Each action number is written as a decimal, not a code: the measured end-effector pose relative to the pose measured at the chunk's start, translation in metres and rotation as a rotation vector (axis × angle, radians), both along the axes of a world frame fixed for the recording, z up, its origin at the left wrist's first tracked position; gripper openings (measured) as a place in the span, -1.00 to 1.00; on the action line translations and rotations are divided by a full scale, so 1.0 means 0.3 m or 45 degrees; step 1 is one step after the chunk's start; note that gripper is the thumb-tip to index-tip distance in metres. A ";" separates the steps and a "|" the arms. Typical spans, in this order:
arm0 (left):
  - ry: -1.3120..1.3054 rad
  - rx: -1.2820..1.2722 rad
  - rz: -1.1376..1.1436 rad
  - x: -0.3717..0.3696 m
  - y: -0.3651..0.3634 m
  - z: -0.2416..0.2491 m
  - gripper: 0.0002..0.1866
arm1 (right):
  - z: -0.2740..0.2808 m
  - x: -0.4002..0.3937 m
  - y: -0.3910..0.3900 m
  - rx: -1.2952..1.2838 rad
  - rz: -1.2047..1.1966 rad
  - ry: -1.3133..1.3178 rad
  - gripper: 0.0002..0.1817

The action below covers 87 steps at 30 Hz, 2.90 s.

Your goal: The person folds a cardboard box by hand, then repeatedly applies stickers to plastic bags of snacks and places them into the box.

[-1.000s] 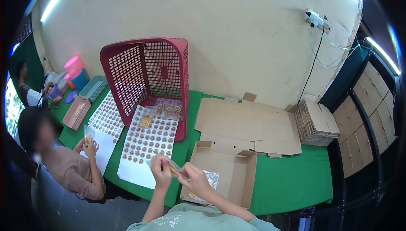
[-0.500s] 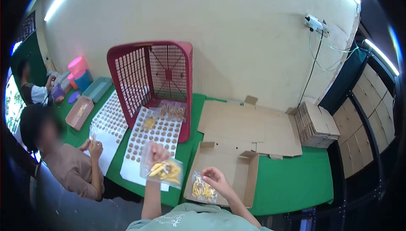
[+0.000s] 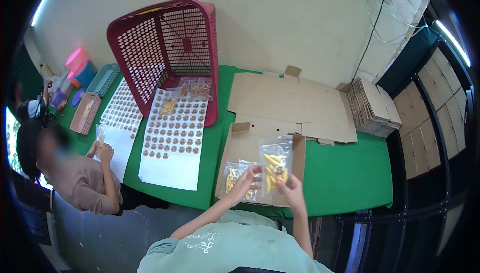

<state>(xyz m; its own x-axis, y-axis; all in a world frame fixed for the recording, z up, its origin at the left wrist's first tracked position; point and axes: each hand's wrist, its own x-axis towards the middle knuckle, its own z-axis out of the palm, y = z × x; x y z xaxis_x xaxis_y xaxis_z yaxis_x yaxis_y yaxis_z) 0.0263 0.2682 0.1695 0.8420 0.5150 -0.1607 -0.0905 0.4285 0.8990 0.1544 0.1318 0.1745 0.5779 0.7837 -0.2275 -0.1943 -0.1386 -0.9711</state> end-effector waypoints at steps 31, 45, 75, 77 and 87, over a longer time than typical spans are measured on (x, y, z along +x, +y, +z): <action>0.905 1.332 -0.233 -0.101 0.057 -0.453 -0.30 | -0.730 -0.029 0.110 -0.603 0.043 -0.436 -0.35; 1.175 1.495 -0.567 -0.043 0.068 -0.505 -0.02 | -0.516 -0.052 0.141 -0.600 0.048 -1.171 -0.41; 0.403 0.485 0.670 -0.430 0.695 -0.506 -0.81 | -0.360 -0.428 0.692 -0.427 0.062 -1.041 -0.21; 0.418 0.524 0.681 -0.437 0.750 -0.503 -0.82 | -0.365 -0.453 0.707 -0.500 0.067 -1.115 -0.25; 0.525 0.985 0.957 -0.365 1.173 -0.550 -0.70 | -0.433 -0.450 0.699 -0.361 -0.197 -0.848 -0.35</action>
<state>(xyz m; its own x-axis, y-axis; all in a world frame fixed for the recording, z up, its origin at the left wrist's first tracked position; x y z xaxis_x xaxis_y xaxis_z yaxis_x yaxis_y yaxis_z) -0.0831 0.6202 0.0044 0.2383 0.9448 0.2249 0.2720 -0.2872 0.9184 0.0194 0.3416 0.0446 0.7635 0.6451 0.0286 0.3862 -0.4208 -0.8208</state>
